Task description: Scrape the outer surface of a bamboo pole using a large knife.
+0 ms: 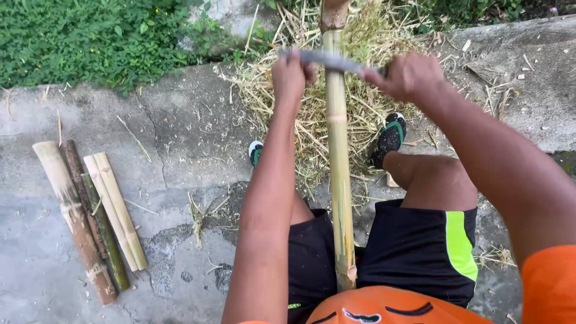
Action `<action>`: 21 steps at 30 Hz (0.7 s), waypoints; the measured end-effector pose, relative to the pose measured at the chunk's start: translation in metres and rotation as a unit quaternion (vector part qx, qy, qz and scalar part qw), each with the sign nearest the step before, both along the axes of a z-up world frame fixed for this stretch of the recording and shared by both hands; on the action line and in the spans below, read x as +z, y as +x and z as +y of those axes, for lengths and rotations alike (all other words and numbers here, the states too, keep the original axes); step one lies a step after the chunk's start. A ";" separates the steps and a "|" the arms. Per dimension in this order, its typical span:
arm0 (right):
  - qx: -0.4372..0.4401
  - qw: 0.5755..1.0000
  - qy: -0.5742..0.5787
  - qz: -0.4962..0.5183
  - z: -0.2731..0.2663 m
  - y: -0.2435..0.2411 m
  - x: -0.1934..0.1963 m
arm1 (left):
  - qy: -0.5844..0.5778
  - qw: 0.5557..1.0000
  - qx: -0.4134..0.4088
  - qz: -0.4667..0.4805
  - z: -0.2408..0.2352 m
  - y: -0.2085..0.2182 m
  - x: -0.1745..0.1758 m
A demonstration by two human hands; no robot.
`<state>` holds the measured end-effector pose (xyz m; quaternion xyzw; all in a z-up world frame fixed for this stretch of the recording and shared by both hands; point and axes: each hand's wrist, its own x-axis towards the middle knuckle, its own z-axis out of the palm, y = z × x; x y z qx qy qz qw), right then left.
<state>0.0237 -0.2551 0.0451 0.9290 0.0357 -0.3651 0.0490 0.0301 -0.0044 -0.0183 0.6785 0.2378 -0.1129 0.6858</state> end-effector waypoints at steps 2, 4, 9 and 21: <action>0.027 0.999 -0.014 0.033 -0.006 -0.033 0.010 | -0.010 1.000 -0.006 0.005 0.000 -0.056 0.018; 0.058 0.995 -0.030 0.070 -0.012 -0.048 0.016 | -0.021 1.000 -0.007 0.013 -0.003 -0.085 0.009; 0.093 0.994 -0.048 0.028 -0.009 -0.034 0.022 | -0.162 0.981 0.107 -0.017 -0.011 -0.094 -0.030; 0.100 0.988 0.023 -0.111 -0.007 0.022 -0.007 | -0.062 0.996 0.066 -0.016 -0.003 0.008 -0.017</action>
